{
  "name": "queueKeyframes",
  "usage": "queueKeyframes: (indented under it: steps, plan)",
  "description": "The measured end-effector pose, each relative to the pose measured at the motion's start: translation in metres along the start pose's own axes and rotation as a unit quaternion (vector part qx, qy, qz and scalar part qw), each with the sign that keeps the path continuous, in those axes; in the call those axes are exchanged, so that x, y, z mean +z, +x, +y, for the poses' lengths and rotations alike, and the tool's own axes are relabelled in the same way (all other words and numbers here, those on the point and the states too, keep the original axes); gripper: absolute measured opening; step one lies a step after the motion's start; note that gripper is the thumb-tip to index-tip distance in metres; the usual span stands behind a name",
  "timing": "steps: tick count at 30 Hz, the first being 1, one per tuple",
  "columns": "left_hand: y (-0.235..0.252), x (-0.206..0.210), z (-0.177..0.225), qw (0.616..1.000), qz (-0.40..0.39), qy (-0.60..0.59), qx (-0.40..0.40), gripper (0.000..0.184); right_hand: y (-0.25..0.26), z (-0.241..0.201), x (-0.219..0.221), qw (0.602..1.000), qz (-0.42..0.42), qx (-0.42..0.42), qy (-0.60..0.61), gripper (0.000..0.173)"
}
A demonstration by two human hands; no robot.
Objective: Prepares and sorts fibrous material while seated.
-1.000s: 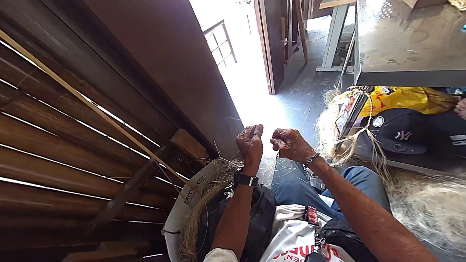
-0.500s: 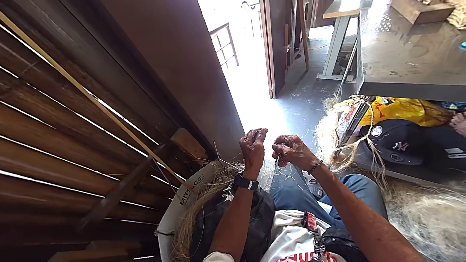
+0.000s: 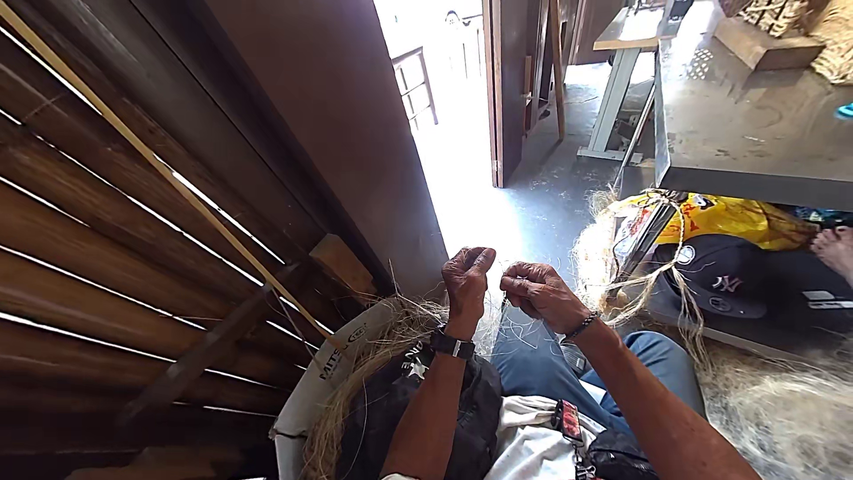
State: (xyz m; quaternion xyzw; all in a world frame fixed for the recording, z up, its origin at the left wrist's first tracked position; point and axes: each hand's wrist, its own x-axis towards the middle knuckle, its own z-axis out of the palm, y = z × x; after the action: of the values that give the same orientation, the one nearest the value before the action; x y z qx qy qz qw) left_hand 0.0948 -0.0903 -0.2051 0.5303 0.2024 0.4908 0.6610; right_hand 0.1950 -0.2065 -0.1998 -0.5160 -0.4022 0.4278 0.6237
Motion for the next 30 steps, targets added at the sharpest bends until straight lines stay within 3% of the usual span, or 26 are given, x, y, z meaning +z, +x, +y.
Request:
queueKeyframes:
  steps: [10,30]
  plan:
    - [-0.005,0.000,0.000,0.998,-0.052,-0.021,0.001,0.013,-0.006,0.015,0.000,0.996,0.041,0.011,0.078,0.015]
    - [-0.010,0.001,-0.005,0.994,-0.108,-0.010,-0.002,0.012,-0.006,0.013,-0.002,0.986,0.033,0.032,0.162,0.019]
